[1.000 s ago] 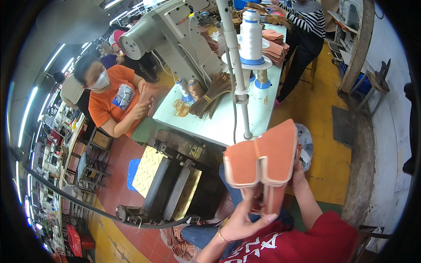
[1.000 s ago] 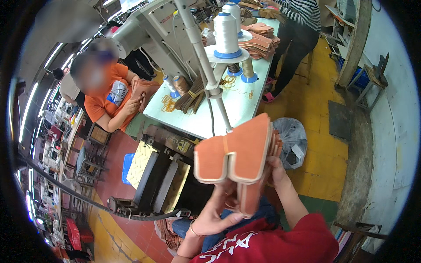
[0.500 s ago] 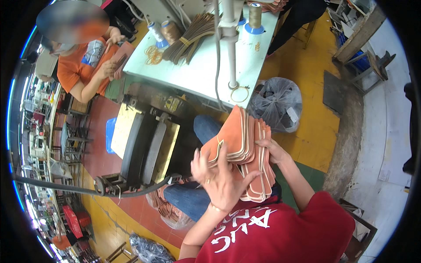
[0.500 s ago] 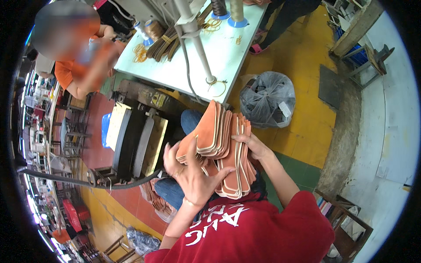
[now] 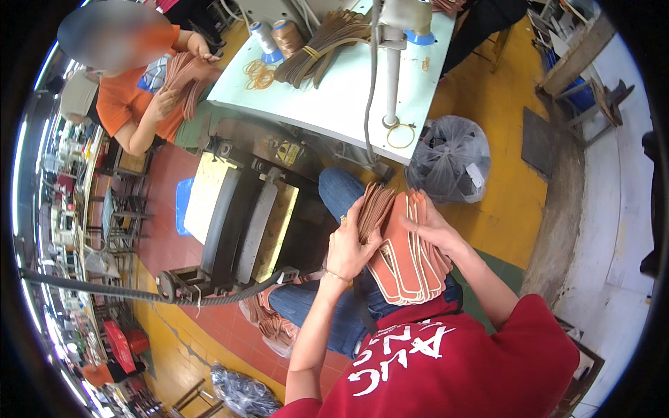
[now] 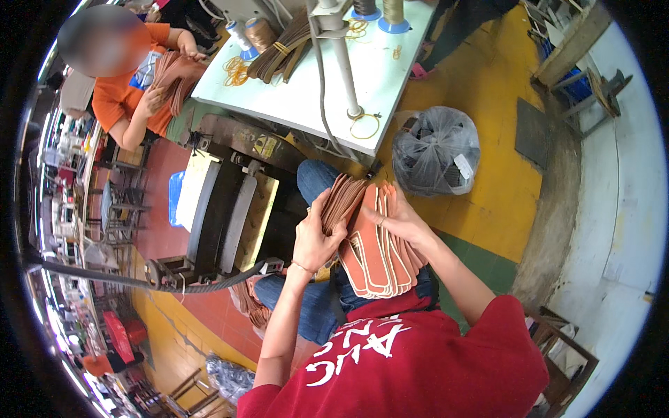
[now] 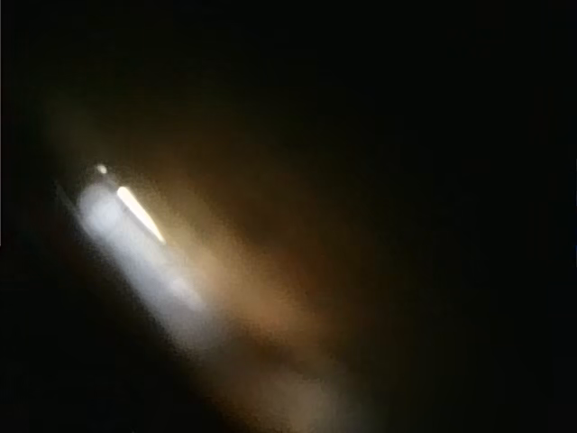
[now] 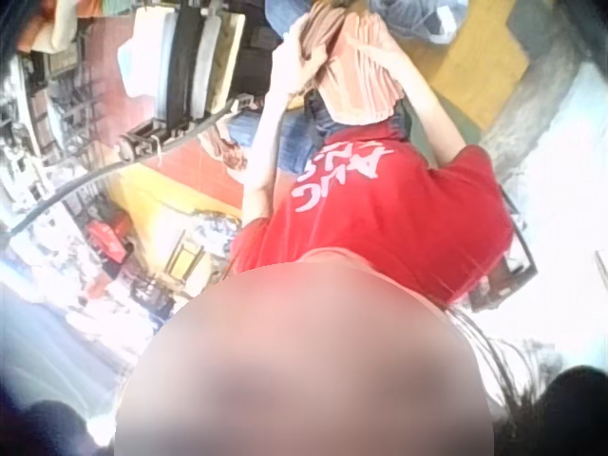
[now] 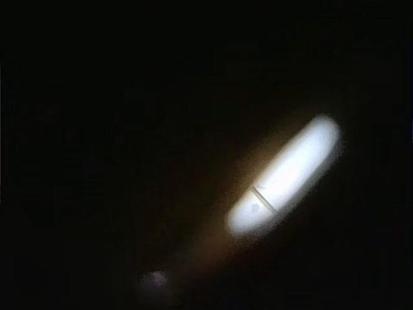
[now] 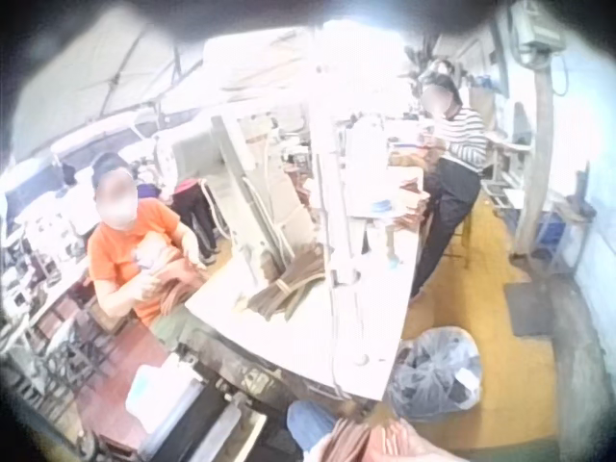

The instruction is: The person repeatedly feeds orange leather pieces through a roller finishing machine, aligns them, and stacks the finished parts. The person also retrieves more pieces from a plastic bag and hands some to a coworker at a nearby sewing station.

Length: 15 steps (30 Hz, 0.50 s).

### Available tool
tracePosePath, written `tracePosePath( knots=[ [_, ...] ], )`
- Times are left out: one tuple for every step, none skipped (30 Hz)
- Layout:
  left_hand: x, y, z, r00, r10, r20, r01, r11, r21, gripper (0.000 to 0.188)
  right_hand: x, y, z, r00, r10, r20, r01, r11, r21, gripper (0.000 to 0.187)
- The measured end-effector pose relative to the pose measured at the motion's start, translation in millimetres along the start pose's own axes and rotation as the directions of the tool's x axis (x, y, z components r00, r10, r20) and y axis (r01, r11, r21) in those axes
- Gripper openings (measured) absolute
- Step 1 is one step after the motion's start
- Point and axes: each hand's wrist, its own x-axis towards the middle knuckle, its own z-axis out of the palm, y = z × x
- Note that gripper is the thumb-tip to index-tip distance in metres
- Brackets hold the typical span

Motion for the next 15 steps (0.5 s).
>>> tracePosePath(
  knots=[
    [-1.8,0.6,2.1,1.000,-0.015,-0.002,0.015,1.000,-0.007,0.061,0.9,0.9,7.5,0.997,-0.005,-0.083,-0.003,0.995,-0.096,0.113],
    [-4.2,1.1,4.7,0.999,-0.032,-0.009,0.032,0.999,-0.019,0.060,-1.4,1.1,6.9,0.995,-0.025,-0.094,0.010,0.988,-0.152,0.115],
    [-5.9,0.0,5.5,0.999,-0.011,-0.046,0.011,1.000,-0.006,0.061,-0.8,2.7,9.1,0.995,-0.005,-0.095,-0.016,0.976,-0.215,0.117],
    [-9.0,0.0,7.4,0.999,0.008,-0.050,-0.008,1.000,-0.002,0.064,-2.0,4.1,8.9,0.995,0.026,-0.099,-0.054,0.955,-0.291,0.120],
    [-11.5,-0.3,9.2,0.998,0.024,-0.054,-0.024,1.000,0.008,0.067,0.5,5.8,10.8,0.993,0.025,-0.119,-0.059,0.954,-0.294,0.122],
    [-13.4,-1.0,10.6,0.997,0.035,-0.070,-0.034,0.999,0.014,0.070,0.9,7.4,11.3,0.994,-0.028,-0.110,-0.006,0.953,-0.303,0.121],
    [-16.8,-0.1,15.1,0.985,0.160,-0.070,-0.131,0.943,0.307,0.081,1.8,8.9,12.1,0.992,-0.059,-0.112,0.020,0.947,-0.321,0.120],
    [-20.2,-0.3,18.9,0.996,0.090,-0.005,-0.082,0.929,0.361,0.087,1.7,10.6,12.9,0.991,-0.067,-0.116,0.024,0.942,-0.335,0.119],
    [-21.4,-4.9,18.4,0.997,0.080,-0.011,-0.076,0.975,0.211,0.087,0.9,12.4,13.0,0.990,-0.105,-0.095,0.069,0.943,-0.325,0.117],
    [-20.1,-12.0,16.2,0.997,0.073,-0.018,-0.072,0.996,0.058,0.086,0.1,14.3,13.0,0.987,-0.133,-0.090,0.098,0.941,-0.324,0.116],
    [-19.8,-20.6,13.6,0.998,-0.059,-0.012,0.058,0.996,-0.075,0.082,-1.7,16.4,12.0,0.986,-0.142,-0.084,0.108,0.940,-0.324,0.116],
    [-20.1,-30.6,10.8,0.991,-0.103,-0.084,0.091,0.986,-0.138,0.074,-3.7,19.1,10.6,0.982,-0.179,-0.068,0.148,0.935,-0.323,0.115],
    [-22.9,-41.1,7.4,0.975,-0.167,-0.147,0.124,0.957,-0.264,0.069,-5.5,22.0,8.3,0.985,-0.146,-0.087,0.118,0.955,-0.273,0.114],
    [-24.9,-51.1,4.9,0.954,-0.188,-0.232,0.089,0.920,-0.381,0.065,-7.0,24.6,4.6,0.983,-0.152,-0.104,0.126,0.967,-0.220,0.113],
    [-29.6,-58.8,4.6,0.915,-0.302,-0.268,0.116,0.832,-0.542,0.061,-7.6,27.3,1.7,0.979,-0.159,-0.125,0.138,0.977,-0.164,0.112]
  ],
)
